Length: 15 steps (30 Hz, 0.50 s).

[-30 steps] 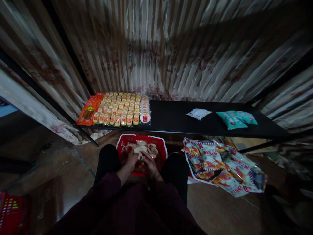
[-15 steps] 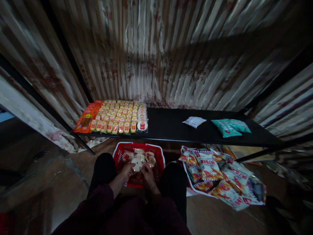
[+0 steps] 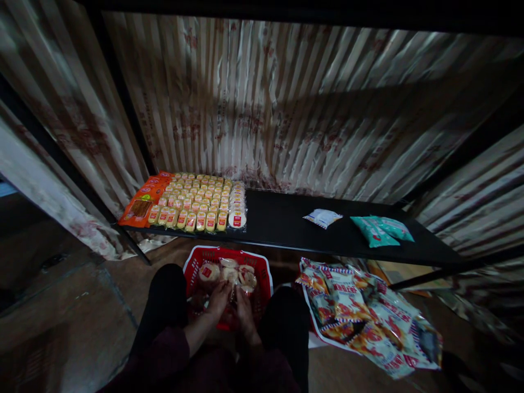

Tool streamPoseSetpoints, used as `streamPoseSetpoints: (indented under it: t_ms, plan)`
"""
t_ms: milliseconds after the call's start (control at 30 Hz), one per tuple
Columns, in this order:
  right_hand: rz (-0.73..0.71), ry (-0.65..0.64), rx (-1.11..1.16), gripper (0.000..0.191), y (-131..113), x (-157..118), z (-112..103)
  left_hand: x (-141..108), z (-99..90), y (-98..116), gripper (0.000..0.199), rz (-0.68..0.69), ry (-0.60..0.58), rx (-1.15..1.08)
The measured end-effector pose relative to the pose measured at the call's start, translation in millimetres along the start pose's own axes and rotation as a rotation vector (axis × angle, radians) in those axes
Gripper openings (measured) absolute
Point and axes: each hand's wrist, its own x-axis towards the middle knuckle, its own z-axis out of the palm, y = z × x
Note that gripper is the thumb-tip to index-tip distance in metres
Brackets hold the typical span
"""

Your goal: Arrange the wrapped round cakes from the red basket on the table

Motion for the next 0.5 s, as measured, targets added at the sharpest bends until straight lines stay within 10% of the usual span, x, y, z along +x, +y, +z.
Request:
streamPoseSetpoints:
  t_ms: [500]
  plan:
    - [0.040, 0.041, -0.008, 0.071, -0.2, -0.7, -4.3, 4.7, -9.8, -2.6, 0.017, 0.014, 0.117, 0.159]
